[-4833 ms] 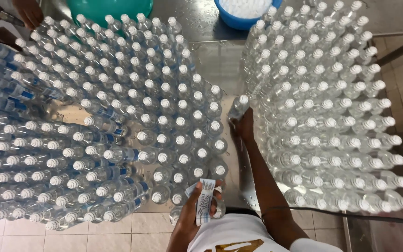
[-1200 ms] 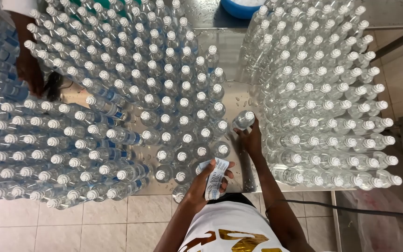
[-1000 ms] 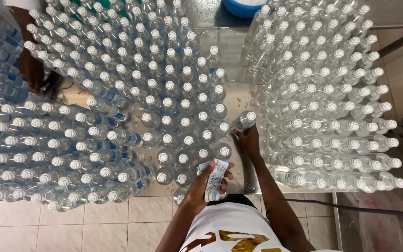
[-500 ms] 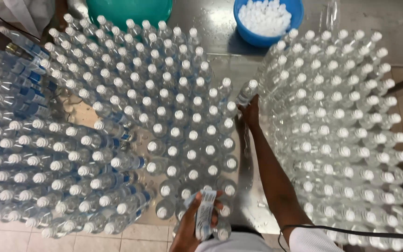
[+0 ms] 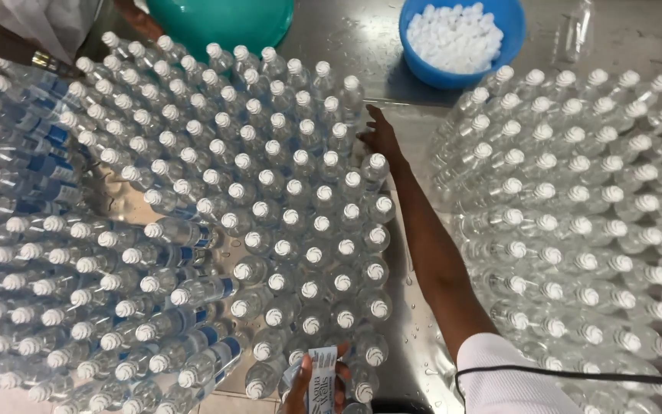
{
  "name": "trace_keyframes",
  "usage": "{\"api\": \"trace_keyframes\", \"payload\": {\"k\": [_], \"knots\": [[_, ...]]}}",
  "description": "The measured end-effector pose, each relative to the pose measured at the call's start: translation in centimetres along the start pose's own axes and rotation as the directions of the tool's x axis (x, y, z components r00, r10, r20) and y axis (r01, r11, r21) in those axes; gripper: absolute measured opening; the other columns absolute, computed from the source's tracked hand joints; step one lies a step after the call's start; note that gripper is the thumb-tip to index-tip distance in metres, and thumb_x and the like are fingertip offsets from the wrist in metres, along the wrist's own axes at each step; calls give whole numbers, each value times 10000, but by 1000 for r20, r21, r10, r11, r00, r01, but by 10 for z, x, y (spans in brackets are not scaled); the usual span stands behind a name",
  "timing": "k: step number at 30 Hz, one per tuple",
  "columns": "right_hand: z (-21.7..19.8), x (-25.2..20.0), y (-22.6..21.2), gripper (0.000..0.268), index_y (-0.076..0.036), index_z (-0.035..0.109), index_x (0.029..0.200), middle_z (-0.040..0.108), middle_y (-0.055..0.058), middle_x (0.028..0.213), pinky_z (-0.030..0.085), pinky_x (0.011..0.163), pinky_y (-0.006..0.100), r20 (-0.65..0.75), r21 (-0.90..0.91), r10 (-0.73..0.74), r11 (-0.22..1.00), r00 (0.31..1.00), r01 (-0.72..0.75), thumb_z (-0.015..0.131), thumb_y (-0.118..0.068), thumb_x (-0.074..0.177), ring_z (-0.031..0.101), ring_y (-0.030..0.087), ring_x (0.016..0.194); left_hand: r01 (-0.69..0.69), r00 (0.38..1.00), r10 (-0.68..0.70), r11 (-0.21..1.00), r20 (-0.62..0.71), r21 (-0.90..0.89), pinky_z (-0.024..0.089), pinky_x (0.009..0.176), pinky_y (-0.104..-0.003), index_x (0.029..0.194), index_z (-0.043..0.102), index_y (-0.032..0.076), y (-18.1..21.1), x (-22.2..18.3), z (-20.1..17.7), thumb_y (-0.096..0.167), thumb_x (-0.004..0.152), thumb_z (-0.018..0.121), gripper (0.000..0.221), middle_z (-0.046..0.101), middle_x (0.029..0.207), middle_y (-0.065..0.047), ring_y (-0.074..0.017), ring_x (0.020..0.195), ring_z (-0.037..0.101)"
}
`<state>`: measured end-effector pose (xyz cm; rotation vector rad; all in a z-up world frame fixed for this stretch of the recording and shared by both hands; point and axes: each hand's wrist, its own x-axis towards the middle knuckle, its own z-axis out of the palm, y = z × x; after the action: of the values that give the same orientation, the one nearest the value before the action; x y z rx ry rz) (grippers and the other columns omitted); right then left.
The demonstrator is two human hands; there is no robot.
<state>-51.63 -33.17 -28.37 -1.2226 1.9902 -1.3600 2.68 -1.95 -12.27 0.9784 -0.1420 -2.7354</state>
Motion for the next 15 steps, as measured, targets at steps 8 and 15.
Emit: {"api": "trace_keyframes", "payload": {"k": [8,15], "knots": [[-163,-143,-142,395,-72,670,1383,457,166,1274,593,720,552,-637,-623,-281,736,718,-264,778,-74,1003,700,433,961,35,997,-41,994,60,104,537,558,-375,1614,541,0,2,-5,17,682,917,540,975,732,1113,-160,-243,706,678],[-191,-164,-106,333,-117,653,1226,733,206,969,535,670,578,-434,-625,194,639,880,-449,639,-374,1016,724,479,863,-14,972,-20,990,236,140,473,499,-273,1534,606,-67,2,-49,80,601,969,564,876,684,994,-138,-157,602,588]]}}
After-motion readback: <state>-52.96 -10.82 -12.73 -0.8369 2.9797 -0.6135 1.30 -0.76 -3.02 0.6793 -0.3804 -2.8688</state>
